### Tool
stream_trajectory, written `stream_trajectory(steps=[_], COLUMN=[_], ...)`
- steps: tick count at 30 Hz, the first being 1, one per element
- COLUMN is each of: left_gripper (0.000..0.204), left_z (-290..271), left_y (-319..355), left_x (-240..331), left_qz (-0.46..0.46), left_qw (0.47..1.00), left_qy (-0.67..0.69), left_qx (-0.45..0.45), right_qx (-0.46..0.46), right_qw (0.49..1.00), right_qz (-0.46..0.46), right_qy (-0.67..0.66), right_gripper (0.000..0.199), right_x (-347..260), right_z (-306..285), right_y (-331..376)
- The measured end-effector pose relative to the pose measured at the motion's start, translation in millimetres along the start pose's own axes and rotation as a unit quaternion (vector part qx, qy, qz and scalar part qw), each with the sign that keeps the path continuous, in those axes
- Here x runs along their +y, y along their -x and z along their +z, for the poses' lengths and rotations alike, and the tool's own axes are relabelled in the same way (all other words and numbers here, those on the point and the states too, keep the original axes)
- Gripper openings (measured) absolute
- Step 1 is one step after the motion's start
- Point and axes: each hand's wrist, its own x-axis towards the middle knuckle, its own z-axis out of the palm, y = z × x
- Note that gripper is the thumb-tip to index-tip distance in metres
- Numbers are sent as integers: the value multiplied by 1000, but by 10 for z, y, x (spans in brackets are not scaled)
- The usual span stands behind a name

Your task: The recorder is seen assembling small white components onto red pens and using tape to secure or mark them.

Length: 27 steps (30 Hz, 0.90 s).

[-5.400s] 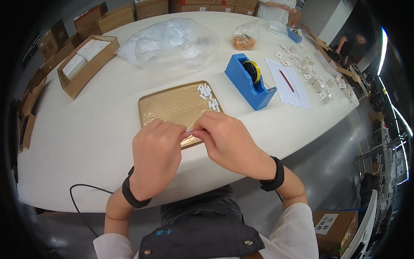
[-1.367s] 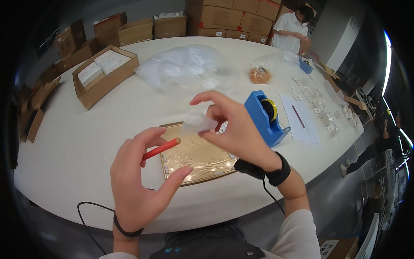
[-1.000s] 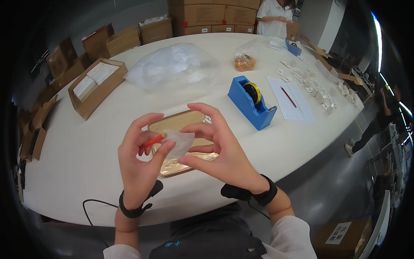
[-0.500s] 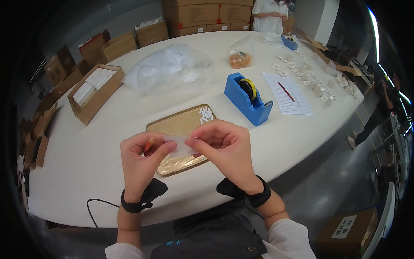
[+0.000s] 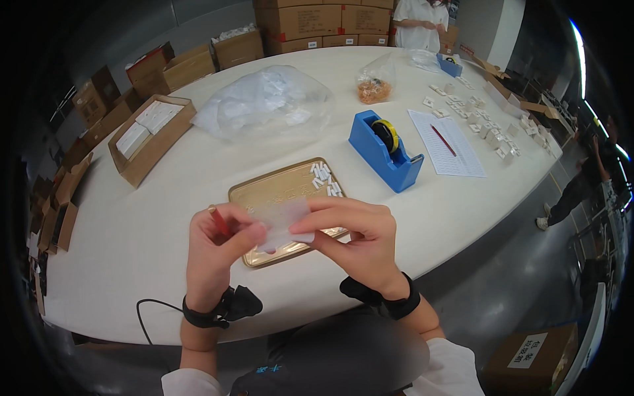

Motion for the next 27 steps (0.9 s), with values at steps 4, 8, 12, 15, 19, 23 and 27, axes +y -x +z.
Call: stream_trajectory(steps=[4,8,12,15,19,23,27], left_gripper=[60,49,47,47,47,44,41], left_z=[56,44,60,148,148,137,149], left_y=[-23,-9,12,40,47,39,41], left_x=[12,-102,-101,-85,-67,-62,-46], left_qz=[123,223,239,196,157,137,127], left_qw=[986,940,949,962,963,965,967], left_qy=[-88,-257,-204,-169,-197,-204,-202], left_qx=[-64,13,32,84,100,90,93], right_qx=[74,84,103,121,191,201,204], right_qw=[995,989,982,978,964,968,969], right_qz=[49,98,131,139,123,115,114], right_qy=[-45,-72,-94,-102,-134,-97,-82], right_gripper=[16,13,14,19,29,34,34], right_x=[-72,-167,-184,-151,-121,-86,-81], right_z=[64,136,170,194,262,253,252], right_y=[50,94,117,99,50,52,42])
